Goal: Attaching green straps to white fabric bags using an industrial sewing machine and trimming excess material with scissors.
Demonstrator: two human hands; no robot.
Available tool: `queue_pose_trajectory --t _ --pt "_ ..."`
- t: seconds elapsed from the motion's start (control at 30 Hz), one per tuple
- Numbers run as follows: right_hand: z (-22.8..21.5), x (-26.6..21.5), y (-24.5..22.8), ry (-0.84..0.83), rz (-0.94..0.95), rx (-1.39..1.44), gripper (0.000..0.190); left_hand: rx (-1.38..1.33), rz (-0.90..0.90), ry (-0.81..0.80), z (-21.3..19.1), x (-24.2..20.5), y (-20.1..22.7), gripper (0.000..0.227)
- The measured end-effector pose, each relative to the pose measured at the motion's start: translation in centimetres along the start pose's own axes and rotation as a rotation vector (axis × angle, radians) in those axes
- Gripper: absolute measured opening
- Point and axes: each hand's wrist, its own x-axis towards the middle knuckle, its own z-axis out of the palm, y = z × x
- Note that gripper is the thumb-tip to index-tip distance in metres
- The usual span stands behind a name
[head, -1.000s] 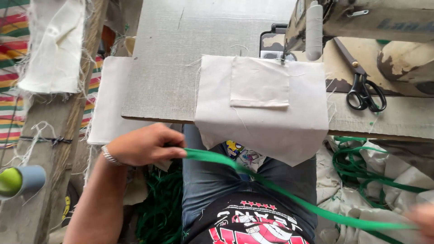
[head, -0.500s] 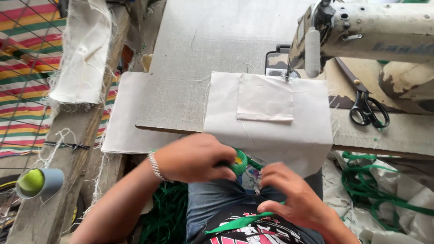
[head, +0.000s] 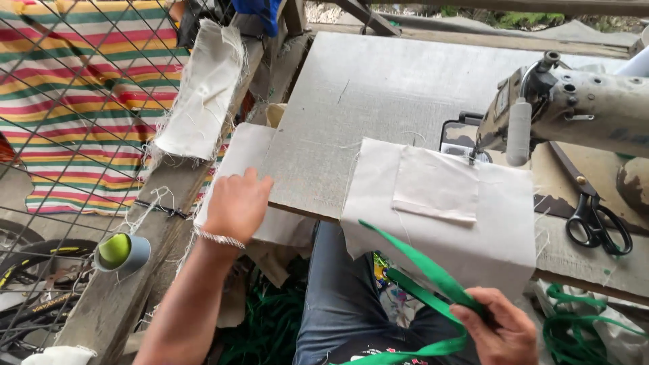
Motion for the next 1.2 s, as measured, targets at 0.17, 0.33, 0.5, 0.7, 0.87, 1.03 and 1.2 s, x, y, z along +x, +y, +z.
queue_pose_trajectory --t 0.17,0.33,0.5,0.7,0.87,1.03,1.2 --pt "2.3 0.3 1.2 -0.219 -0.290 -0.007 0.030 -0.113 0.647 0.353 -4.6 -3.7 11.7 0.113" --pt "1.5 0.3 -1.3 -0.114 0.018 -0.134 0.034 -0.537 0.796 0.408 -2.9 -2.2 11.7 0.019" --pt "0.7 0.9 2.2 -0.377 0.310 -0.140 0.024 -0.629 0.838 0.340 -4.9 0.2 10.6 0.017" --pt "1.0 1.5 -4.2 -0.595 0.255 0.155 0.041 -1.086 0.650 0.119 -6.0 6.2 12.1 0.024" --pt "0.4 0.5 -3.1 -0.331 0.424 0.092 0.029 -1.501 0.462 -0.266 -3.7 11.3 14.9 0.021" --pt "-0.2 1.0 -3.3 -0.272 0.419 0.369 0.064 -1.439 0.319 -0.298 -2.8 13.3 18.6 0.029" --pt "-0.8 3.0 -0.7 -0.311 0.356 0.466 0.043 -1.385 0.318 -0.260 -0.3 15.8 21.5 0.022"
